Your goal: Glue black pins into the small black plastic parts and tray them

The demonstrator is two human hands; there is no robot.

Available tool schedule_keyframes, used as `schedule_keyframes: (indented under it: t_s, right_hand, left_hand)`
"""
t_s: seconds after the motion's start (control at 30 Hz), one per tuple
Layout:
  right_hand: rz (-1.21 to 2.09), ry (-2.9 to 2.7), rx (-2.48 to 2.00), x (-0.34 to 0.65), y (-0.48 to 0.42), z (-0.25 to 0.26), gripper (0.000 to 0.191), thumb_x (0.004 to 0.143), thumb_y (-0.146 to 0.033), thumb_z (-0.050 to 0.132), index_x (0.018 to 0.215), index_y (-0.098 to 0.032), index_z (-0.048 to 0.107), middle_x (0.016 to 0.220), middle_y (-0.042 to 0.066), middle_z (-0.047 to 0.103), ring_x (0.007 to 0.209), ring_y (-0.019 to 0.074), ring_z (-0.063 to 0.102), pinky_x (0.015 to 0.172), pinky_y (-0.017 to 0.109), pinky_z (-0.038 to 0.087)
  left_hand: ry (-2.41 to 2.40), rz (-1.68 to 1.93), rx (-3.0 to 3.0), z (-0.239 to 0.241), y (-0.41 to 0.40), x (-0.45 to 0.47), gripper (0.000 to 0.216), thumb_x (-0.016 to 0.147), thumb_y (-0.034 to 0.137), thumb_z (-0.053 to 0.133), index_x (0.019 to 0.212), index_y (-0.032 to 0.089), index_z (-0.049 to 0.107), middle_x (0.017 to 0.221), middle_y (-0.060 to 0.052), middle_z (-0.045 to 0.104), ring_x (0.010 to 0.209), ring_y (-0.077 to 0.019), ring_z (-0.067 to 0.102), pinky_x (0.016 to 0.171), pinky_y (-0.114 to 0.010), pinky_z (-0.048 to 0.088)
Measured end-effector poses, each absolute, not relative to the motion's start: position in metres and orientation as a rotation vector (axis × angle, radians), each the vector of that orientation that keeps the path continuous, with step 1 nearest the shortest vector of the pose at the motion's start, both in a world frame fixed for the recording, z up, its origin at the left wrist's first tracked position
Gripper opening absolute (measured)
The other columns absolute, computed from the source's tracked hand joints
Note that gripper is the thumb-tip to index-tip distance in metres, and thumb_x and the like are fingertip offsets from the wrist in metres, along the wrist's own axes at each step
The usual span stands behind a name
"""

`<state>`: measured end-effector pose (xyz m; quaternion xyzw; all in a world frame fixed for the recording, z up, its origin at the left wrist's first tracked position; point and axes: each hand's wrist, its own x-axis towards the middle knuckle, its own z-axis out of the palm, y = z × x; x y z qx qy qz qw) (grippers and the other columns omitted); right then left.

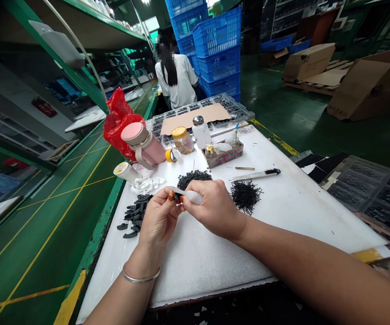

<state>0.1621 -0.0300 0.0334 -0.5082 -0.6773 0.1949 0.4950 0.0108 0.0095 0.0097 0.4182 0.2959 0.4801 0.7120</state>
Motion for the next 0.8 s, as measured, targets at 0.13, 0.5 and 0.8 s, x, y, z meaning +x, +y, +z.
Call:
schedule_keyframes:
  t_s: [0.13,0.5,0.8]
  right_hand:
    - [0.498,-1.634,-1.255,0.1616,-0.0294,0.0325,0.013,0.077,-0.013,0.060,0.063,-0.014,0.059,0.054,-0.005,0.051,0.050,0.0055,0.042,0.051,0.019,0.030]
    - [0.845,-1.449,-1.327,0.1580,-0.0238,0.0289,0.018,0.078,-0.021,0.058,0.062,-0.015,0.058,0.055,-0.001,0.058,0.051,0.0106,0.049,0.050,0.022,0.035]
    - [0.984,-1.330,-1.309,0.1557,-0.0208,0.0243,0.015,0.077,-0.021,0.057,0.063,-0.016,0.059,0.057,0.000,0.060,0.053,0.0119,0.052,0.053,0.023,0.038]
  left_hand:
    - [0.673,1.039,0.910,0.0099,0.0092,0.0112,0.022,0.070,0.027,0.079,0.080,0.013,0.065,0.078,-0.003,0.059,0.070,-0.0110,0.057,0.062,-0.020,0.054]
    - [0.795,1.108,1.054,0.0051,0.0079,0.0088,0.018,0.074,0.027,0.074,0.082,0.015,0.064,0.079,-0.002,0.053,0.071,-0.0120,0.054,0.060,-0.022,0.055]
    - [0.742,1.078,1.000,0.0047,0.0112,0.0095,0.020,0.075,0.028,0.074,0.083,0.016,0.061,0.082,-0.002,0.052,0.073,-0.0119,0.052,0.060,-0.022,0.054]
